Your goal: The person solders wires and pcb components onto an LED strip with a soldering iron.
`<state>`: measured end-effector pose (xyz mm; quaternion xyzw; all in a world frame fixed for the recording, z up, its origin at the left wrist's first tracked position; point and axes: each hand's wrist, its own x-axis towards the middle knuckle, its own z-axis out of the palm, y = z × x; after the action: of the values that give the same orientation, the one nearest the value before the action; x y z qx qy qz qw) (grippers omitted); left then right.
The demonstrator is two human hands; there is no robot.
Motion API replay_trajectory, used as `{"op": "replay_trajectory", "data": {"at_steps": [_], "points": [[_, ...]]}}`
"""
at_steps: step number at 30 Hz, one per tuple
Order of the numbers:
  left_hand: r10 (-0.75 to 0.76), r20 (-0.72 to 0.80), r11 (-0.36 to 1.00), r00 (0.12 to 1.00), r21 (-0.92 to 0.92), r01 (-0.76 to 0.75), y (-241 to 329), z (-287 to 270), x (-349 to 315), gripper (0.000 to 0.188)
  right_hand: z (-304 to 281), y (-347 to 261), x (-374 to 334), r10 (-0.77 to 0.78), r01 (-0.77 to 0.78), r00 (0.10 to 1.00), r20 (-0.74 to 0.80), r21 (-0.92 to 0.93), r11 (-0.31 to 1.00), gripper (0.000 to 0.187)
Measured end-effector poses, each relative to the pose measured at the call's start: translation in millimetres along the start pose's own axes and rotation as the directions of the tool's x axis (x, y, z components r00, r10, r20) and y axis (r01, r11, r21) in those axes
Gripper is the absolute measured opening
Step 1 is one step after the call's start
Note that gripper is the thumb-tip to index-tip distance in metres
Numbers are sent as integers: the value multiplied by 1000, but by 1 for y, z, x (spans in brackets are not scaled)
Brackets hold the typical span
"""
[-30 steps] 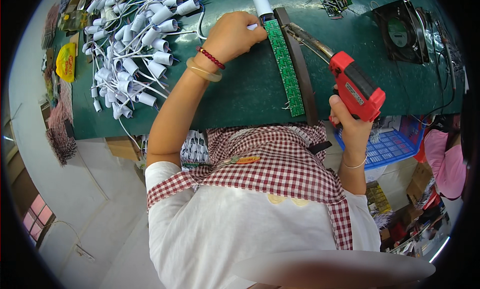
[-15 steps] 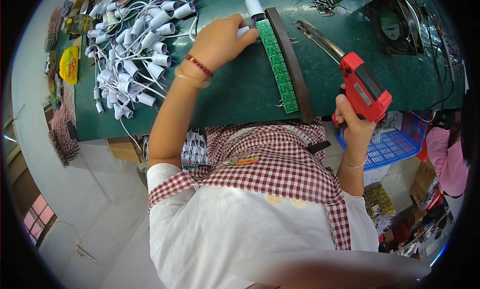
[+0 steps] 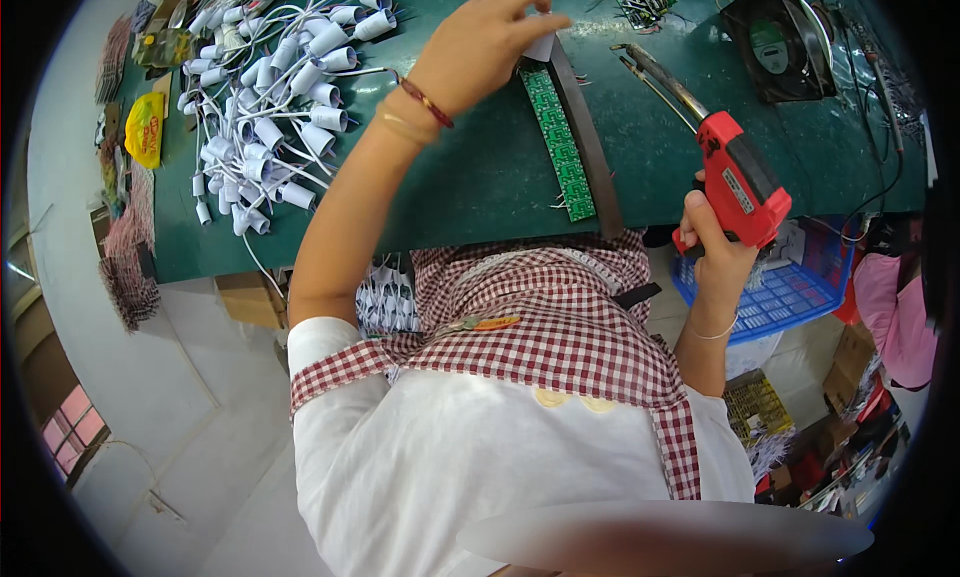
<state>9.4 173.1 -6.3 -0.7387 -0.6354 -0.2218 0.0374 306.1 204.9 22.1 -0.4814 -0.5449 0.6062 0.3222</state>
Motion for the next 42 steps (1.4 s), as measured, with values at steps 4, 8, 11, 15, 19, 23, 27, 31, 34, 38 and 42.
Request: {"op": "replay_trajectory", "data": {"at_steps": [4,8,11,15,19,23,27,31,34,38,42], "points": [[-96,-129,979,987,-193,70,-50,-9,1,43,-8,4,-4,-24,24,999,-25,3,1000,26],[-569,120,718,813,554,421,-99,-16,-53,21,-10,4,-3,-26,26,999,-36,14,1000,25],[-532,129,791,837,430,436,-113,-16,-69,25,-7,4,-1,-28,29,999,-30,32,999,25],[-429,6,882,903,217,418,-110,-21,-85,30,-4,1,-1,-36,36,999,-4,41,999,25],[-366,25,911,930,215,352,-91,-29,-70,30,-3,1,-1,-75,74,997,6,67,995,26],[-463,14,759,886,-511,404,-25,-29,-41,18,-5,1,-2,-74,72,997,9,92,993,27],[-350,158,679,923,-636,366,32,-40,-28,15,7,-7,-1,-44,43,999,3,179,983,30],[-358,244,537,901,-736,413,67,-34,-26,13,18,-19,2,-135,126,989,67,118,985,37],[-450,238,434,861,-784,444,84,-27,-27,15,37,-27,3,-193,168,962,195,134,977,34],[-429,233,461,873,-775,433,99,-28,-26,14,52,-25,4,-226,203,937,266,113,973,29],[-409,245,480,879,-762,435,102,-31,-25,12,52,-18,3,-241,263,933,266,-50,964,23]]}}
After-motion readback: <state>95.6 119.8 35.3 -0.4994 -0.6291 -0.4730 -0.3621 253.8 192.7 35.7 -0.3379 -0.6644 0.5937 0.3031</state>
